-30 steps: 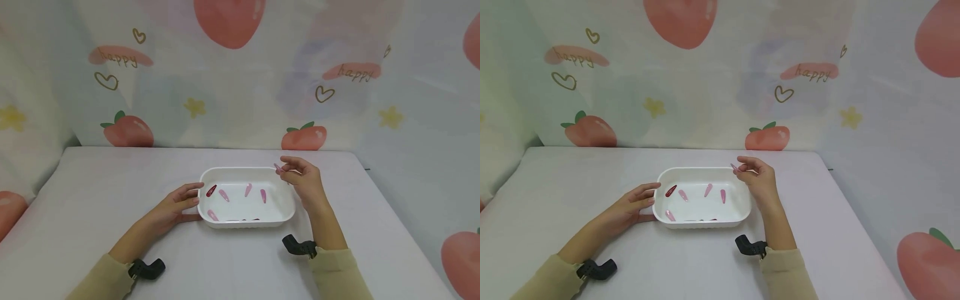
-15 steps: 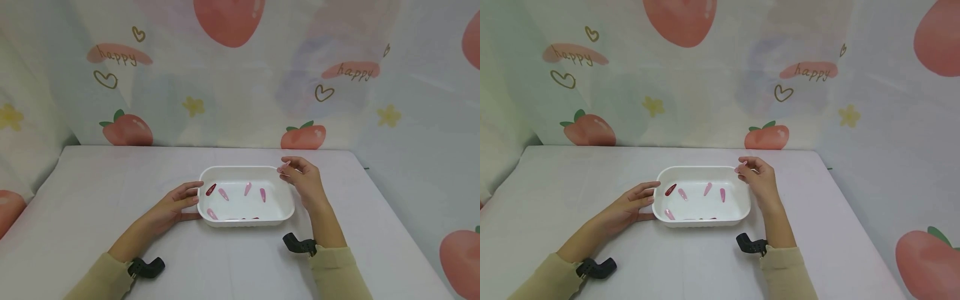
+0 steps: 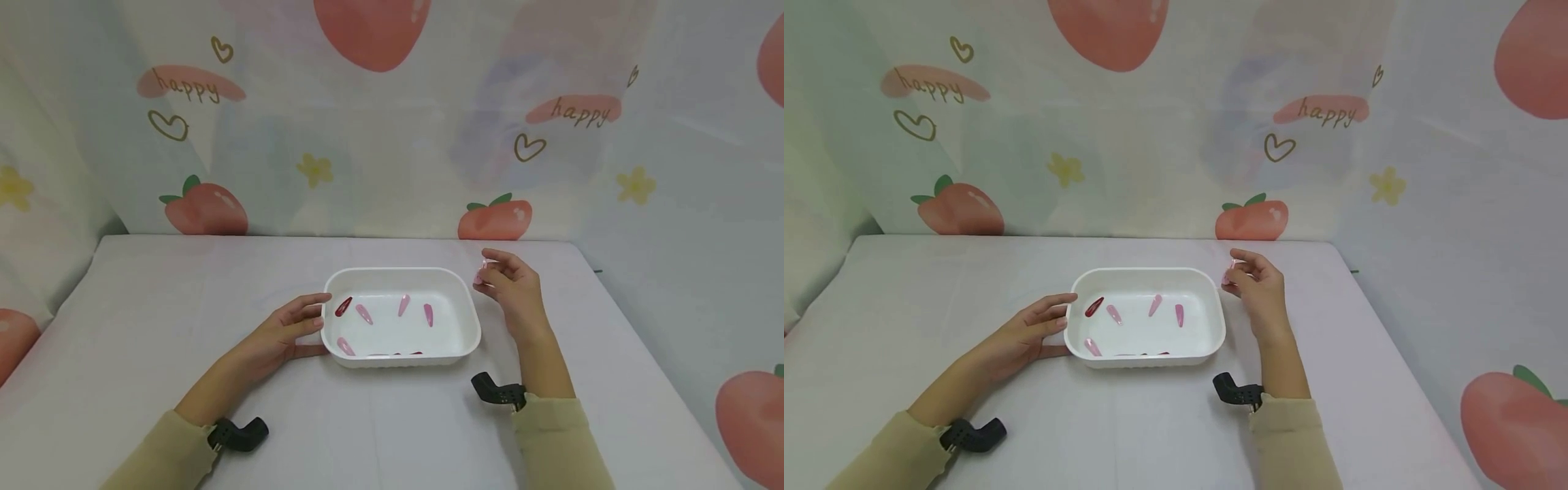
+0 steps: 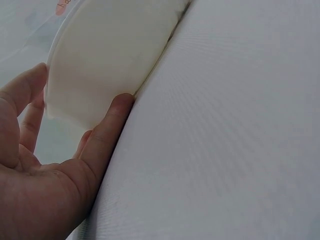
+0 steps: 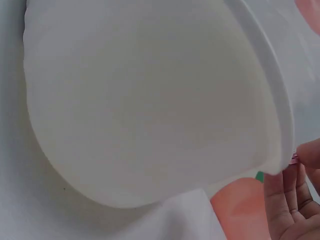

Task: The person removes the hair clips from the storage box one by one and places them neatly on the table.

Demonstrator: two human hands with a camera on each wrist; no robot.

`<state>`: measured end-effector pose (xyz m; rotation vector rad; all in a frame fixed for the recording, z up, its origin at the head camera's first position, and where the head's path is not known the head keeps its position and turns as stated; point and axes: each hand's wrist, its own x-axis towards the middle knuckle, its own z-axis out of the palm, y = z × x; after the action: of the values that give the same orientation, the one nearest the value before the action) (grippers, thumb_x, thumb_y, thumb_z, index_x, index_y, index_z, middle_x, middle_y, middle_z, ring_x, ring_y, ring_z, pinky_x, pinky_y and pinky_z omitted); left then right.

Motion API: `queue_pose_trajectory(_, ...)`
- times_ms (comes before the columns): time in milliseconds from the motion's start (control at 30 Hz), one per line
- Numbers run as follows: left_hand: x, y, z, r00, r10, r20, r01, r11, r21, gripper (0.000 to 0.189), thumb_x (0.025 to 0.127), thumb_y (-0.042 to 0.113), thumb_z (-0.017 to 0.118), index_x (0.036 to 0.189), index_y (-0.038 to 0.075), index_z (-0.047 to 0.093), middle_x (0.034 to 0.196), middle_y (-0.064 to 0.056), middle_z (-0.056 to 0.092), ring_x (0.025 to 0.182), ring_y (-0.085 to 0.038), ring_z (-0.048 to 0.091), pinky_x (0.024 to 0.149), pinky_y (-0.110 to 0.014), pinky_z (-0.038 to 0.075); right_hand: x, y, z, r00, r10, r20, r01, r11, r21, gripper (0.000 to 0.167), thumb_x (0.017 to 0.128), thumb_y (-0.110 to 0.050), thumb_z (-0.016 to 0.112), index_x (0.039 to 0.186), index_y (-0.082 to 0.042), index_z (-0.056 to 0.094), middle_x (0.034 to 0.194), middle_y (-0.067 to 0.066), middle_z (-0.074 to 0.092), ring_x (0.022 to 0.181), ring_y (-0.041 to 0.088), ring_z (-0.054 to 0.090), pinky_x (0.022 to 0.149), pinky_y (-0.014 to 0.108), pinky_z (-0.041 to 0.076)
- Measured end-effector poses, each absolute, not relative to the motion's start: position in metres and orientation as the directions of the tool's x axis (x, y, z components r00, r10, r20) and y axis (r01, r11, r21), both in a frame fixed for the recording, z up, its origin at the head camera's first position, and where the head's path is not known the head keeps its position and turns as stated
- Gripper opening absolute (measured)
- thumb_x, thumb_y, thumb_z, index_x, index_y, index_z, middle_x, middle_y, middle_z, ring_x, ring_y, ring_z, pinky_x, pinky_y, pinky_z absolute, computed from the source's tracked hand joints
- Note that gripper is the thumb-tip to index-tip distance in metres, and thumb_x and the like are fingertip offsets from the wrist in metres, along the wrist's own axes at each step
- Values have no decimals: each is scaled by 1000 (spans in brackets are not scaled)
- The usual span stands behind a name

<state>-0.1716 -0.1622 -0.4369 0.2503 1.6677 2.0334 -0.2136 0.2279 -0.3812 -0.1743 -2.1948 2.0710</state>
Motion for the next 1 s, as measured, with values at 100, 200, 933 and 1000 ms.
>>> queue_pose_trajectory(100, -172, -163, -437, -860, 483, -166, -259, -132, 957, 56, 101, 12, 58, 153, 15, 37, 155, -18, 33, 130, -32, 49, 97, -54, 53, -215, 234, -384, -983, 184, -3, 12, 47, -999, 33, 96, -7, 64, 129, -11, 61, 97, 5, 56, 81, 15, 63, 79, 24, 61)
queue_pose_trajectory(200, -172, -163, -437, -859, 483, -167, -260, -133, 956, 56, 101, 13, 59, 152, 15, 38, 155, -17, 33, 131, -32, 49, 97, -54, 53, -216, 239, -388, -979, 200, -21, 39, 84, -996, 36, 97, -10, 64, 132, -11, 59, 97, 6, 57, 82, 15, 63, 79, 23, 60)
queue_pose_trajectory(933, -171, -163, -436, -857, 488, -162, -257, -133, 957, 56, 101, 13, 59, 153, 15, 37, 155, -18, 32, 130, -32, 50, 98, -54, 53, -223, 257, -417, -981, 180, -75, 143, 400, -905, 39, 94, -6, 60, 133, -5, 60, 106, 12, 58, 82, 15, 63, 75, 20, 59)
queue_pose_trajectory(1000, -171, -163, -436, -858, 488, -162, -255, -131, 958, 56, 101, 13, 58, 153, 14, 37, 155, -19, 32, 130, -33, 50, 98, -54, 53, -223, 258, -419, -981, 173, -85, 153, 431, -889, 38, 94, -7, 60, 132, -5, 60, 109, 15, 58, 84, 17, 64, 74, 19, 59)
